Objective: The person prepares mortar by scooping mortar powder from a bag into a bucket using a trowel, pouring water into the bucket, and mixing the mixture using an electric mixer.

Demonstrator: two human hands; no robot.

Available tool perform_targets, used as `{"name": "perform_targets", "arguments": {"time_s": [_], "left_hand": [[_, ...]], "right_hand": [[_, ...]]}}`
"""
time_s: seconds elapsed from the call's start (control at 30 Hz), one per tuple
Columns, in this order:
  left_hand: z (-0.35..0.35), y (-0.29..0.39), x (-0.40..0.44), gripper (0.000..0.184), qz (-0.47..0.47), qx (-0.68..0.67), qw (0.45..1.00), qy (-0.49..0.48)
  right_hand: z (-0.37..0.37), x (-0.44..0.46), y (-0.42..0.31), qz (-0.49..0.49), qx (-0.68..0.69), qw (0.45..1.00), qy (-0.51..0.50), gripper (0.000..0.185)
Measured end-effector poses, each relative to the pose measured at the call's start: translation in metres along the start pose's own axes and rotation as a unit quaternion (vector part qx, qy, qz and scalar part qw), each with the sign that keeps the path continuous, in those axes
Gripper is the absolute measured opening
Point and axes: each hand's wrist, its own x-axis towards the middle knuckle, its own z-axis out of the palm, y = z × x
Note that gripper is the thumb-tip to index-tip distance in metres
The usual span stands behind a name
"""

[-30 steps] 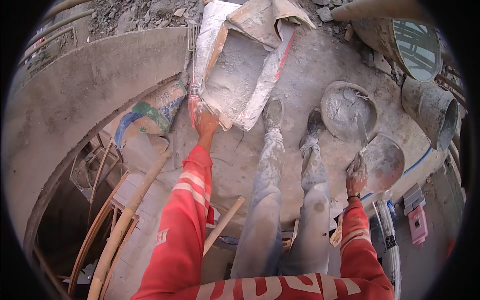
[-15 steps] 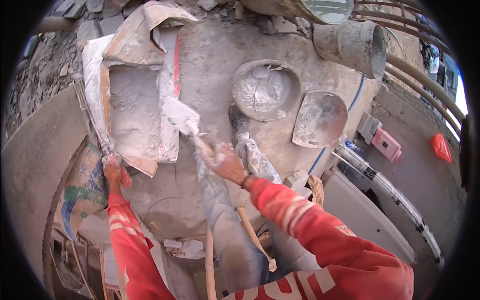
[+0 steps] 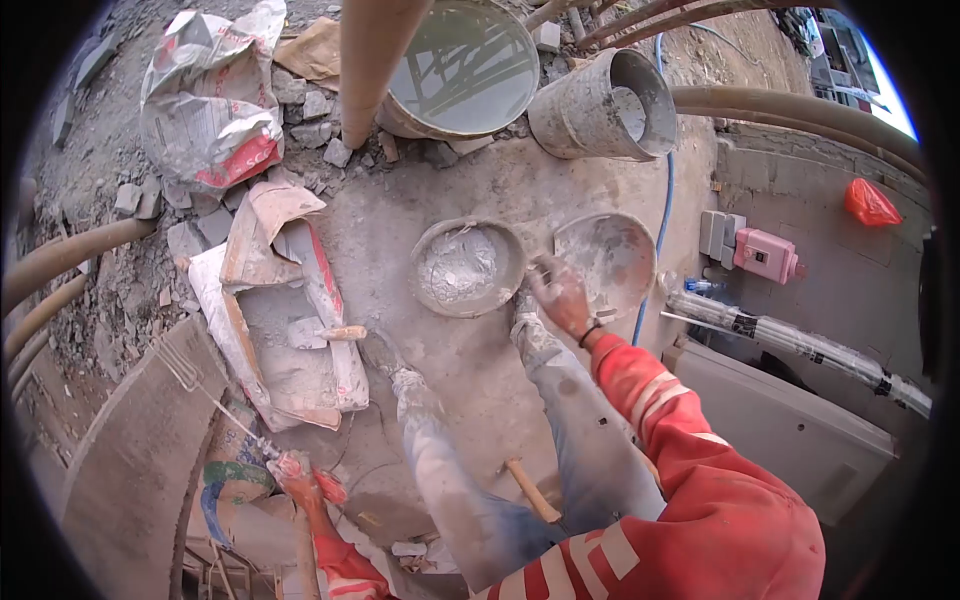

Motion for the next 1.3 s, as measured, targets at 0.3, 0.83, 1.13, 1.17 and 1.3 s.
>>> {"name": "perform_targets", "arguments": {"time_s": [0.3, 0.83, 1.13, 1.17, 1.3], "left_hand": [[0.018, 0.129, -0.19, 0.051, -0.059, -0.037, 0.991, -0.117], [0.156, 0.307, -0.356, 0.038, -0.214, -0.145, 0.954, -0.153], [0.171, 0.33, -0.371, 0.032, -0.22, -0.124, 0.959, -0.131], [0.172, 0.332, -0.372, 0.032, -0.219, -0.127, 0.959, -0.126], [0.175, 0.318, -0.382, 0.03, -0.219, -0.14, 0.956, -0.139]], "right_hand": [[-0.135, 0.258, 0.373, -0.095, -0.254, 0.959, 0.078, 0.024], [-0.068, 0.405, 0.458, -0.105, -0.235, 0.966, -0.002, 0.041], [-0.03, 0.413, 0.413, -0.062, -0.194, 0.979, -0.029, 0.023], [-0.029, 0.413, 0.413, -0.07, -0.189, 0.979, -0.024, 0.026], [-0.036, 0.395, 0.407, -0.172, -0.194, 0.966, 0.003, 0.034]]}}
